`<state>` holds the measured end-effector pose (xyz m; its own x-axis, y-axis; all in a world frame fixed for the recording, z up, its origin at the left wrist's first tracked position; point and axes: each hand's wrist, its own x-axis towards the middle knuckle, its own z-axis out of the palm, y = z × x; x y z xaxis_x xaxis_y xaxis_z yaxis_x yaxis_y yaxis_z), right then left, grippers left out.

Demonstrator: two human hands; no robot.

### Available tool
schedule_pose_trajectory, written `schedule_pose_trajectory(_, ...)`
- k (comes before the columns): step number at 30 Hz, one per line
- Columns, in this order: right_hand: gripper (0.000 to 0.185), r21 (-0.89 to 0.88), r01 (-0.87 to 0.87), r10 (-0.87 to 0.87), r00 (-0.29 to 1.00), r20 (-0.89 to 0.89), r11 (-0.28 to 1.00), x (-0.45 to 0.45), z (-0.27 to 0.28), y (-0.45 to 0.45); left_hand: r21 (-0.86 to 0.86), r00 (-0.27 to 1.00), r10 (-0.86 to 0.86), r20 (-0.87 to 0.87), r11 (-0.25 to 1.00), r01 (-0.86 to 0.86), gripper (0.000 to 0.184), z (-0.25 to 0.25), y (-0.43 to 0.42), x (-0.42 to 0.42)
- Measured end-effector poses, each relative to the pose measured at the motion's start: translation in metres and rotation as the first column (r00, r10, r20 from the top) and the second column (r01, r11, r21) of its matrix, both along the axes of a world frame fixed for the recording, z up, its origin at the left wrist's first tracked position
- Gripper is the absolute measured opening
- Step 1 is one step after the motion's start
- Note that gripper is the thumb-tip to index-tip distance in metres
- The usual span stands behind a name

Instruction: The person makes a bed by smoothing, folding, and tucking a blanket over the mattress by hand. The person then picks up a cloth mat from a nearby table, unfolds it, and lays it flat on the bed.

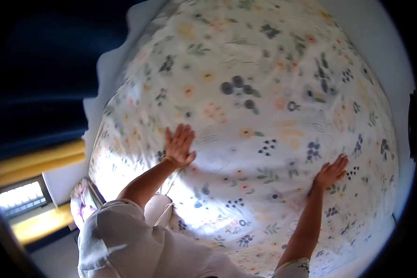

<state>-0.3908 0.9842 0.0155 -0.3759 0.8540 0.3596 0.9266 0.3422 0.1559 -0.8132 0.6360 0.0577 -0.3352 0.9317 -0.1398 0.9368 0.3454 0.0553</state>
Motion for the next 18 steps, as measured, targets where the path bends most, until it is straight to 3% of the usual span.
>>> schedule_pose_trajectory(8,0.052,0.172,-0.075,0.067,0.996,0.052,0.982,0.015,-0.020,0.008,0.102,1.000,0.014,0.021,0.995,-0.016,0.067,0.006,0.004,0.002)
schedule_pose_trajectory(15,0.052,0.195,-0.088,0.067,0.991,0.112,0.977,0.026,-0.023,0.016,0.173,1.000,-0.016,0.025,0.985,0.011,0.068,-0.017,0.000,-0.003)
schedule_pose_trajectory(18,0.052,0.077,0.119,-0.136,0.951,0.279,0.990,0.029,-0.020,0.016,0.205,1.000,-0.028,0.009,0.978,0.026,0.067,-0.021,0.001,-0.004)
